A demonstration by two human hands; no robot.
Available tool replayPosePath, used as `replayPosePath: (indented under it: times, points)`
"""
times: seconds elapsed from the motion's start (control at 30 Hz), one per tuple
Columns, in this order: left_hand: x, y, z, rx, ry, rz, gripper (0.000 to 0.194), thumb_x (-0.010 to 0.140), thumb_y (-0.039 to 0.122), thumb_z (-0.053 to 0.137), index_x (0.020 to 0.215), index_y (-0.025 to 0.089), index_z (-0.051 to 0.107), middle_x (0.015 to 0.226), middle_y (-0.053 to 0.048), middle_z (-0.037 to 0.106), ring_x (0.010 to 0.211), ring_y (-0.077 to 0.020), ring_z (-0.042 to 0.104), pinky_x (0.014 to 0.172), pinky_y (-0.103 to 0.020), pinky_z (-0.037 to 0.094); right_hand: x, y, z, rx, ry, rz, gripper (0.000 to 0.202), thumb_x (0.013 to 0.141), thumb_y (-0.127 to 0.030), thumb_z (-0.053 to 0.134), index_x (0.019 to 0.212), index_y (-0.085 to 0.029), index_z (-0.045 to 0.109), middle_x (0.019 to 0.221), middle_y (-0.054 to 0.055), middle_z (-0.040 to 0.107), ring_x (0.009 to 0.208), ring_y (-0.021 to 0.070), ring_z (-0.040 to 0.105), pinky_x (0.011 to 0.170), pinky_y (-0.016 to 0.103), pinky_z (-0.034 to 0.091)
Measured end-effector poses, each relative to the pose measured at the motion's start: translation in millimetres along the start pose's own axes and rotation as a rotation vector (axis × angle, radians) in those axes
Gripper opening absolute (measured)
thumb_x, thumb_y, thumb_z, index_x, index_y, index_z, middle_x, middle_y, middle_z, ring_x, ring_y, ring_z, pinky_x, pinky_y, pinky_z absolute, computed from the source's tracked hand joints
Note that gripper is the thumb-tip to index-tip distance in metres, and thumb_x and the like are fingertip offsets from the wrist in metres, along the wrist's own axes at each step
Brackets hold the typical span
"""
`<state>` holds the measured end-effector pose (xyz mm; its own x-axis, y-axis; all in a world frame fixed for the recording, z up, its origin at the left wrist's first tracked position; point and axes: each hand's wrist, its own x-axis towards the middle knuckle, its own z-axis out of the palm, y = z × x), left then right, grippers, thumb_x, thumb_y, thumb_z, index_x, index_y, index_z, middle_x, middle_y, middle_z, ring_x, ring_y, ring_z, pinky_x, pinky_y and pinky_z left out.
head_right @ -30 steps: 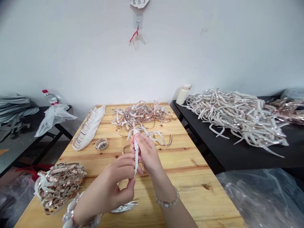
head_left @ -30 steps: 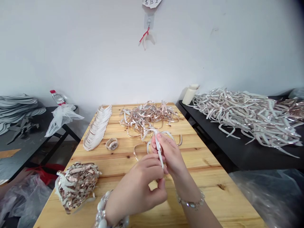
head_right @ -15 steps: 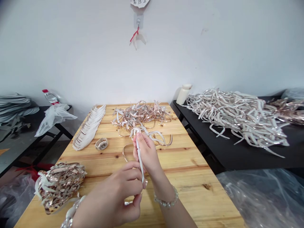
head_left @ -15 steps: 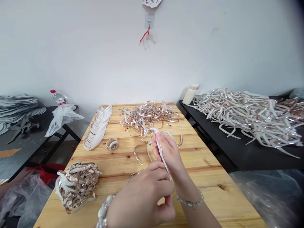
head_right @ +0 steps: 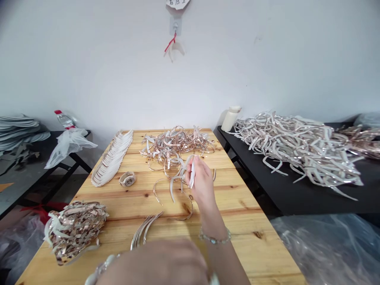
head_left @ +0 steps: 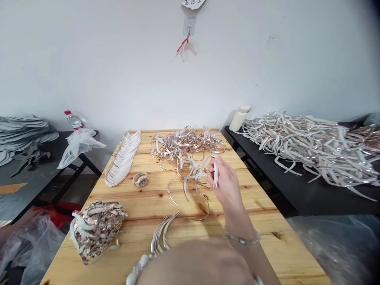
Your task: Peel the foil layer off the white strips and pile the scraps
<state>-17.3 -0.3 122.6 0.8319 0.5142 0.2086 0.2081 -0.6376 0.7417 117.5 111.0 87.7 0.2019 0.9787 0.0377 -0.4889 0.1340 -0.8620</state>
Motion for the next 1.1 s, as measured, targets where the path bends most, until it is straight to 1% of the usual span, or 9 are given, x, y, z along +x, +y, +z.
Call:
replayPosePath:
  times: [0.1, 0.17, 0.3, 0.43, 0.53, 0.63, 0.8, 0.93, 1.1]
  points:
    - [-5, -11, -14.7, 0.078, 0.372, -0.210, 0.032, 0.082, 0.004, 0.041, 0.105, 0.020, 0.056, 0.100, -0.007, 0.064, 0.094, -0.0180, 0.060, 0.086, -0.030, 0.047, -8, -10, 1, 0.007, -0.030, -0.027, 0.034, 0.075, -0.048, 0.070, 0.072, -0.016, 0.057, 0.058, -0.004, 0.051, 0.039, 0.0040, 0.043, 0.034, 0.016, 0.030]
    - [-8, -19, -23.6, 0.083, 0.634, -0.231, 0.034, 0.078, -0.002, 0.035, 0.094, 0.020, 0.056, 0.091, -0.004, 0.064, 0.085, -0.0149, 0.059, 0.079, -0.027, 0.046, -15, -14, 5, 0.012, -0.090, 0.005, 0.032, 0.076, -0.047, 0.069, 0.075, -0.017, 0.057, 0.060, -0.003, 0.053, 0.042, 0.0056, 0.047, 0.035, 0.016, 0.029]
    - [-12, -27, -29.7, -0.002, 0.832, -0.140, 0.027, 0.074, 0.000, 0.034, 0.057, 0.018, 0.044, 0.054, 0.004, 0.047, 0.052, -0.0087, 0.044, 0.052, -0.020, 0.034, -31, -19, 15, 0.029, -0.182, 0.010, 0.028, 0.077, -0.043, 0.069, 0.082, -0.018, 0.061, 0.059, -0.003, 0.056, 0.046, 0.0056, 0.046, 0.038, 0.014, 0.030]
    - [-12, -28, -28.7, -0.179, 0.787, -0.278, 0.025, 0.087, 0.018, 0.036, 0.073, 0.018, 0.056, 0.052, 0.004, 0.038, 0.051, -0.0104, 0.037, 0.052, -0.024, 0.029, -44, -25, 19, 0.083, -0.295, 0.017, 0.027, 0.081, -0.046, 0.065, 0.084, -0.020, 0.061, 0.058, -0.004, 0.058, 0.031, 0.0010, 0.031, 0.032, 0.014, 0.023]
    - [-8, -30, -30.0, -0.414, 0.603, -0.358, 0.036, 0.093, 0.040, 0.035, 0.087, 0.016, 0.061, 0.052, 0.005, 0.035, 0.051, -0.0106, 0.034, 0.052, -0.024, 0.027, -50, -27, 19, 0.122, -0.376, 0.061, 0.030, 0.079, -0.052, 0.063, 0.082, -0.023, 0.058, 0.058, -0.005, 0.058, 0.025, 0.0014, 0.028, 0.027, 0.014, 0.019]
    - [-3, -34, -31.5, -0.625, 0.425, -0.362, 0.041, 0.089, 0.049, 0.043, 0.074, 0.014, 0.058, 0.054, 0.005, 0.036, 0.051, -0.0090, 0.031, 0.050, -0.023, 0.024, -50, -25, 20, 0.135, -0.414, 0.064, 0.032, 0.079, -0.055, 0.062, 0.081, -0.023, 0.057, 0.056, -0.006, 0.055, 0.027, 0.0049, 0.037, 0.028, 0.017, 0.029]
    - [-2, -38, -31.9, -0.639, 0.540, -0.352, 0.039, 0.089, 0.048, 0.045, 0.070, 0.015, 0.053, 0.054, 0.005, 0.036, 0.051, -0.0086, 0.029, 0.049, -0.023, 0.023, -46, -16, 23, 0.046, -0.466, -0.009, 0.044, 0.070, -0.054, 0.072, 0.098, -0.023, 0.059, 0.081, 0.001, 0.063, 0.041, 0.0078, 0.050, 0.034, 0.020, 0.037]
    - [-7, -34, -35.8, -0.552, 0.531, -0.329, 0.039, 0.095, 0.043, 0.034, 0.072, 0.016, 0.050, 0.060, 0.003, 0.039, 0.057, -0.0105, 0.036, 0.057, -0.024, 0.030, -46, -8, 23, -0.244, -0.532, 0.012, 0.024, 0.082, -0.040, 0.066, 0.076, -0.017, 0.058, 0.053, -0.002, 0.055, 0.042, 0.0083, 0.047, 0.040, 0.020, 0.035]
    - [-9, -30, -41.6, -0.554, 0.490, -0.312, 0.038, 0.096, 0.032, 0.023, 0.071, 0.017, 0.049, 0.065, 0.000, 0.048, 0.062, -0.0126, 0.040, 0.064, -0.025, 0.034, -48, -2, 26, -0.227, -0.495, 0.040, 0.044, 0.086, -0.048, 0.056, 0.056, -0.016, 0.050, 0.041, -0.003, 0.045, 0.038, 0.0066, 0.037, 0.037, 0.020, 0.024]
